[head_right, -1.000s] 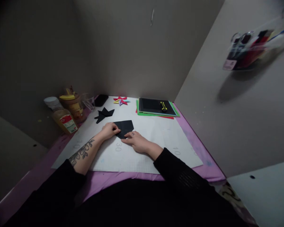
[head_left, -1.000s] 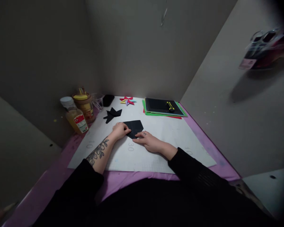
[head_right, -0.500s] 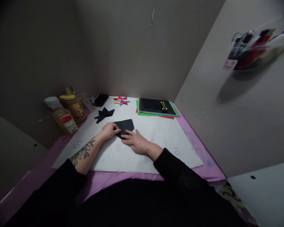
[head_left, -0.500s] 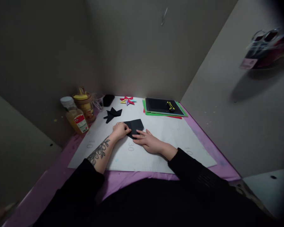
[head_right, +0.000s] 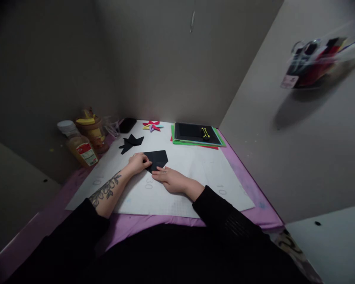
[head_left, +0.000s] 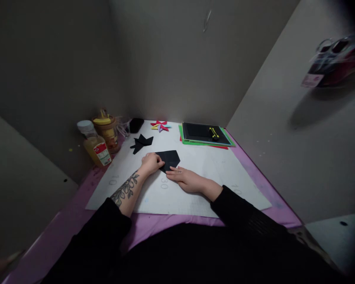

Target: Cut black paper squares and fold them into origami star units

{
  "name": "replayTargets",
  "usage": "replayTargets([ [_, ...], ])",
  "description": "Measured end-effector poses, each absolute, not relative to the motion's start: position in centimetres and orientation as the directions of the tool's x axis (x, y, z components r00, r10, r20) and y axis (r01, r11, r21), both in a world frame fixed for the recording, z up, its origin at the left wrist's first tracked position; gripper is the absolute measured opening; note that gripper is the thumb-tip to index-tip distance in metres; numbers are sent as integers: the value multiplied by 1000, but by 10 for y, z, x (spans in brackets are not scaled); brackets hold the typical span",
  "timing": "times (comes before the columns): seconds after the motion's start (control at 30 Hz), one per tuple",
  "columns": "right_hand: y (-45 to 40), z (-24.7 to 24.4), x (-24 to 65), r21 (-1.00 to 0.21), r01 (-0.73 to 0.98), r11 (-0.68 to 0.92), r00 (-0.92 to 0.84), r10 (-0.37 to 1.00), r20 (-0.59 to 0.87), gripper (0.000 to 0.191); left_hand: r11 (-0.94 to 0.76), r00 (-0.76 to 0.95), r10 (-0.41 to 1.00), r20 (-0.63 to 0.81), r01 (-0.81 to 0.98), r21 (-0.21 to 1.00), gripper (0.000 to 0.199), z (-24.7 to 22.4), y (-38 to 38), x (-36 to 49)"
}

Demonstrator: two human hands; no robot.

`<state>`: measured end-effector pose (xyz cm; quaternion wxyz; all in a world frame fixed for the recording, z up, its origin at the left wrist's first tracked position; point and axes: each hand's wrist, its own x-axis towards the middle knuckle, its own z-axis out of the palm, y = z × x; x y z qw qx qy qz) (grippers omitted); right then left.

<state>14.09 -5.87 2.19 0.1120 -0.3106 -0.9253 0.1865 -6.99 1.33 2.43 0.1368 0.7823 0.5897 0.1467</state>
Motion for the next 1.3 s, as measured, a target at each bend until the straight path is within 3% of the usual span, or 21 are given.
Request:
replayTargets([
  [0.37, -64, 24, 140, -409, 509, 757, -803, 589, 89, 50, -266, 247, 964, 98, 895, 358, 17, 22, 13, -69],
  [0.77, -66, 26, 131, -352, 494, 795, -777, 585, 232, 40, -266, 242, 964, 110, 889, 372, 16, 22, 10, -68],
  [1.03, -67, 43, 108, -190, 637, 748, -750, 657, 73, 47, -281, 255, 960, 118, 891, 356, 17, 21, 11, -69],
  [1.3, -90, 48, 111, -197, 673, 713, -717, 694, 62, 36, -291, 268, 957, 113, 895, 339, 17, 22, 10, -69],
])
